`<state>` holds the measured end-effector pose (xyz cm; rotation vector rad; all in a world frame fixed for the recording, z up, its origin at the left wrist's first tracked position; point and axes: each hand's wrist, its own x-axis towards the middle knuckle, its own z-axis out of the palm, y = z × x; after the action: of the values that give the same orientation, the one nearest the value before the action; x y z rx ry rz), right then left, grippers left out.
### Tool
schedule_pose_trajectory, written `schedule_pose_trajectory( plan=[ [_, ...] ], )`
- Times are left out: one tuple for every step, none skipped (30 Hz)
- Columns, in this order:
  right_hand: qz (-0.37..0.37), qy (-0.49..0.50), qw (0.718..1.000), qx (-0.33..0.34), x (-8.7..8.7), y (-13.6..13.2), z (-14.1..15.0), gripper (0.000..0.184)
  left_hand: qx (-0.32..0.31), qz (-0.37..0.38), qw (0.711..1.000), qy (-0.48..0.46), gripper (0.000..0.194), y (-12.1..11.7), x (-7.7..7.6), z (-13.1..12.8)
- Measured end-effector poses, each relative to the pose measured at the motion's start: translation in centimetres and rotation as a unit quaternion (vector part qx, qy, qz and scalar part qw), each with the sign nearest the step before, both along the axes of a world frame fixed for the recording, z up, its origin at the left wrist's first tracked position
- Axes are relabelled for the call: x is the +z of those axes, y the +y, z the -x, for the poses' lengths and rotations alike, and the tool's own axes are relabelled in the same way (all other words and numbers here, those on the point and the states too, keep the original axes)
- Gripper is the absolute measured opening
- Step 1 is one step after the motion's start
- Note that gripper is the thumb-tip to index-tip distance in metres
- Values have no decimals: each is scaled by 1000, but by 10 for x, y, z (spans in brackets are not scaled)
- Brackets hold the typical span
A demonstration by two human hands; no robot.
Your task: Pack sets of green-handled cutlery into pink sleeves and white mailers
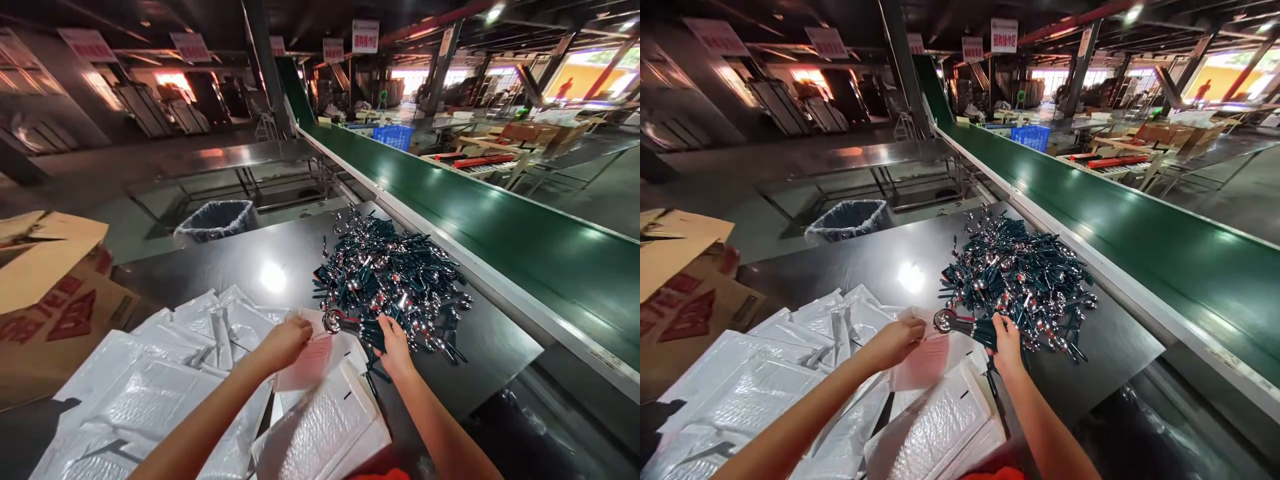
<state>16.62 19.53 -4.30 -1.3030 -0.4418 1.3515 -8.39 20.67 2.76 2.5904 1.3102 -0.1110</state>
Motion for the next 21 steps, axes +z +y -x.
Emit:
schedule_pose_trajectory(
  plan=[
    [-20, -18, 1000, -5, 9, 3, 1, 56, -1, -8, 1000, -10, 23, -7, 10, -5],
    [-44, -49, 998, -12, 18, 4, 0, 53, -4, -18, 1000, -19, 24, -14, 18, -9],
    [-75, -97, 992, -22, 26, 4, -1, 50, -7, -30, 999, -34, 25, -19, 23, -13],
    [-116, -159, 980, -35, 34, 3, -4, 45, -10, -43, 997, -58, 24, -24, 27, -17],
    [-169, -230, 957, -50, 41, 1, -8, 39, -7, -55, 994, -91, 23, -27, 28, -19],
    [-238, -300, 922, -61, 48, -3, -12, 32, 2, -66, 990, -127, 22, -29, 27, -20],
    [-322, -363, 872, -65, 55, -7, -17, 26, 18, -75, 984, -160, 21, -30, 25, -20],
    [-412, -415, 809, -61, 62, -12, -22, 20, 35, -83, 978, -186, 20, -30, 21, -20],
    [-495, -452, 740, -46, 68, -17, -26, 16, 49, -93, 974, -201, 19, -31, 17, -20],
    [-565, -478, 672, -19, 75, -23, -29, 13, 52, -105, 972, -203, 21, -32, 13, -20],
    [-615, -496, 613, 16, 81, -28, -32, 12, 40, -120, 971, -203, 23, -34, 9, -21],
    [-644, -511, 567, 52, 87, -32, -32, 14, 16, -134, 970, -203, 23, -37, 7, -24],
    [-653, -526, 538, 84, 92, -36, -32, 17, -13, -146, 968, -205, 23, -41, 5, -27],
    [-648, -541, 525, 110, 97, -39, -30, 20, -39, -154, 965, -207, 23, -47, 4, -32],
    [-634, -556, 521, 132, 101, -41, -26, 25, -60, -157, 963, -211, 22, -53, 5, -38],
    [-615, -570, 523, 154, 104, -43, -22, 30, -76, -159, 960, -218, 22, -59, 7, -44],
    [-593, -583, 527, 176, 106, -43, -17, 36, -88, -158, 957, -227, 23, -65, 10, -50],
    [-571, -595, 530, 197, 108, -44, -13, 41, -97, -158, 953, -238, 23, -71, 14, -56],
    [-551, -606, 532, 214, 110, -45, -9, 46, -104, -164, 948, -254, 23, -75, 18, -61],
    [-533, -617, 535, 220, 113, -47, -7, 53, -109, -181, 938, -275, 23, -78, 23, -64],
    [-516, -627, 544, 210, 115, -48, -7, 59, -108, -205, 926, -298, 22, -80, 27, -67]
  ],
)
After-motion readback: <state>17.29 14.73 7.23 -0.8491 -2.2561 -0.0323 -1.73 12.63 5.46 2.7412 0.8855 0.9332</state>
